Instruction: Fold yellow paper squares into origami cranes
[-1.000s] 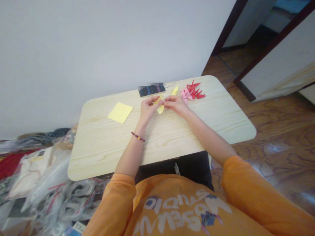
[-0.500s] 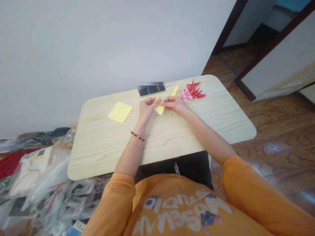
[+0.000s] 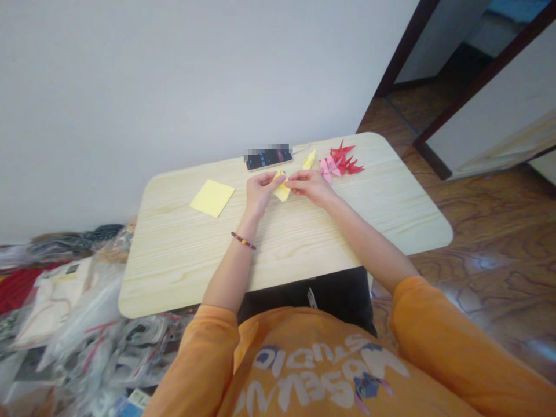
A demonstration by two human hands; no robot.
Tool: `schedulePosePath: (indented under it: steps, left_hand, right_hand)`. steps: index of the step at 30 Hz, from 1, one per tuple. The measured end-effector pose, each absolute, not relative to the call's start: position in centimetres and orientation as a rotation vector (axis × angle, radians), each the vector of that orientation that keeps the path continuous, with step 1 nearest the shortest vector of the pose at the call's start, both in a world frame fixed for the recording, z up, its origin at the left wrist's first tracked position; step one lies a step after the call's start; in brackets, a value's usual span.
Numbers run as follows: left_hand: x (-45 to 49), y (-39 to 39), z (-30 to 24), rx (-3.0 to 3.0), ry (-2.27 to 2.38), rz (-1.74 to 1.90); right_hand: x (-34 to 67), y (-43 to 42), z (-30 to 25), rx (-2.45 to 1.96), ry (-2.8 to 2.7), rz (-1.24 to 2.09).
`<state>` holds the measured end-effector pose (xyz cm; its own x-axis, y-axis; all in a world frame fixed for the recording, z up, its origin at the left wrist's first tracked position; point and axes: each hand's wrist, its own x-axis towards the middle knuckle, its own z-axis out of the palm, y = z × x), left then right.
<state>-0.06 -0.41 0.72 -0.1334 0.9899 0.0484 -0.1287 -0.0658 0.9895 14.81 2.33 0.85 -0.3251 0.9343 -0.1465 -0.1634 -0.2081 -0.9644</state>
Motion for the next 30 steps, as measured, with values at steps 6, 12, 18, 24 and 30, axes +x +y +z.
schedulePosePath:
  steps: [6, 12, 18, 24, 30]
  left_hand:
    - [0.2, -0.57, 0.99, 1.081, 1.218, 1.437]
    - [0.17, -0.5, 0.81, 1.089, 1.239, 1.445]
    - [0.02, -0.31, 0.65, 1.051, 1.218, 1.462]
    - [-0.1, -0.14, 0.39, 1.023, 1.189, 1.46]
    - [-0.09, -0.38, 0.6, 1.021, 1.172, 1.423]
  right_hand:
    - [14.7, 2.05, 1.0, -1.056, -1.231, 1.648]
    - [14.71, 1.97, 1.09, -1.095, -1.266, 1.609]
    - [15.02, 2.23, 0.77, -1.0, -1.229, 1.714]
    - [14.96, 2.14, 0.73, -1.006, -1.215, 1.707]
    - [14.9, 2.22, 0.59, -1.032, -1.256, 1.675]
